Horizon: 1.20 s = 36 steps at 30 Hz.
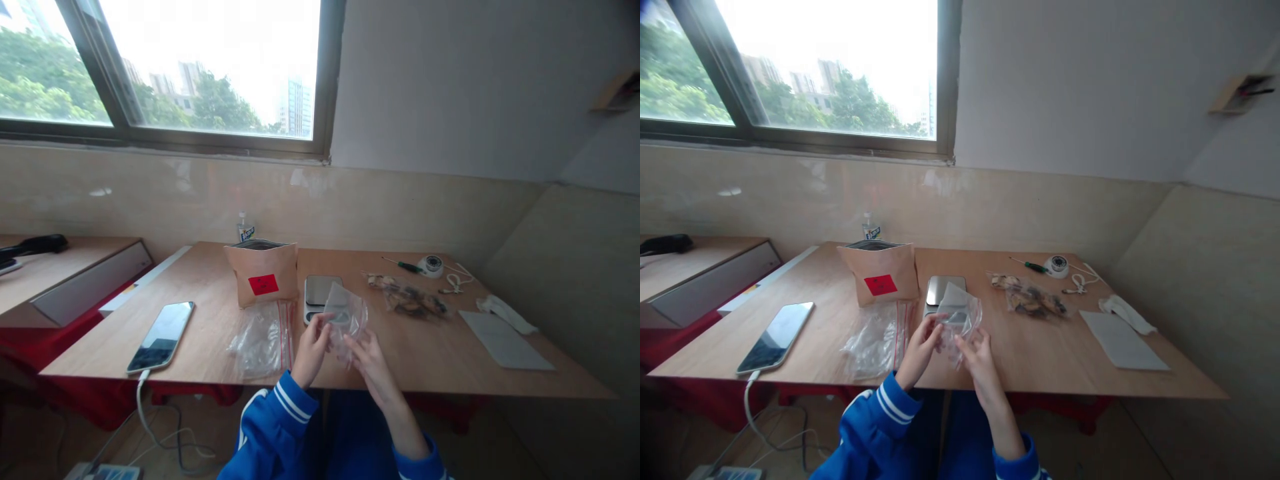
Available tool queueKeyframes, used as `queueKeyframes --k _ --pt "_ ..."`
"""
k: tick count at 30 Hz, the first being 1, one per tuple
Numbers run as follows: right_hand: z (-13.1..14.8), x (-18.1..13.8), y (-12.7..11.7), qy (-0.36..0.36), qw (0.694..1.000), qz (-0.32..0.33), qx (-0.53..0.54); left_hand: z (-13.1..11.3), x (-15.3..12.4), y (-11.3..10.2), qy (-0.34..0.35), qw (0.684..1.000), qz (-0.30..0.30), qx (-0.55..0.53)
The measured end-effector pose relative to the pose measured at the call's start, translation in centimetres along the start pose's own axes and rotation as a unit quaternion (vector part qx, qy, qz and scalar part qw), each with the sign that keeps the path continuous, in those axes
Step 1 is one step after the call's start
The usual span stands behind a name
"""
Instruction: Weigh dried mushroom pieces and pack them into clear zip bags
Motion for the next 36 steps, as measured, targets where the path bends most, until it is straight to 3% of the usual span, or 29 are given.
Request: queueKeyframes --k 3,7,9,11,13,15,18,21,23,26,30,33,36 --pt "-1.1 -0.1 1.2 0.028 0.998 0.051 0.029 -0.5 0.7 -1.7 -0.021 0.999 -0.006 -0.024" --pt "-1.7 -0.2 3.1 0.005 0.991 0.129 0.014 -2.2 1.5 -5.6 -0.031 0.996 -0.068 -0.051" --pt "-1.2 0.7 2.5 -0.051 0.992 0.116 -0.022 -3.3 1.5 -7.6 -0.014 0.994 -0.106 -0.031" --pt "0.4 2.8 0.2 -0.150 0.983 0.055 -0.088 -4.2 1.5 -9.9 0.008 0.989 -0.151 0.006" --pt "3.5 5.4 -3.2 -0.293 0.937 -0.058 -0.182 -4.2 1.7 -11.7 0.014 0.984 -0.169 0.059" --pt "6.7 7.8 -6.4 -0.426 0.845 -0.174 -0.273 -3.4 2.1 -13.4 0.002 0.972 -0.193 0.133" --pt "9.3 12.0 -9.4 -0.475 0.737 -0.273 -0.396 -2.1 2.1 -15.4 -0.001 0.926 -0.258 0.277" --pt "9.9 15.7 -10.8 -0.416 0.689 -0.311 -0.505 -2.7 1.2 -15.7 0.045 0.858 -0.303 0.413" --pt "9.8 16.8 -11.1 -0.385 0.671 -0.322 -0.545 -3.4 0.4 -15.1 0.073 0.834 -0.296 0.461" --pt "9.8 16.8 -11.6 -0.377 0.651 -0.360 -0.552 -3.3 -0.2 -13.6 0.080 0.829 -0.211 0.512" --pt "10.5 15.9 -11.6 -0.411 0.641 -0.378 -0.527 -1.1 -0.2 -13.2 0.029 0.797 -0.126 0.590" --pt "12.3 14.5 -10.9 -0.436 0.650 -0.380 -0.492 -0.4 0.3 -12.9 0.042 0.781 -0.116 0.613" --pt "15.1 9.9 -8.6 -0.509 0.667 -0.393 -0.377 -1.8 0.6 -12.0 0.101 0.804 -0.158 0.564"
Point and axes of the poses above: each hand's wrist, its own x-axis towards the middle knuckle, its own y-axis out of the palm, z = x × y, the point moved 8 cm from there along x, towards the middle knuckle, and after that the axes turned 15 degrees about -z, right-handed, at the moved point
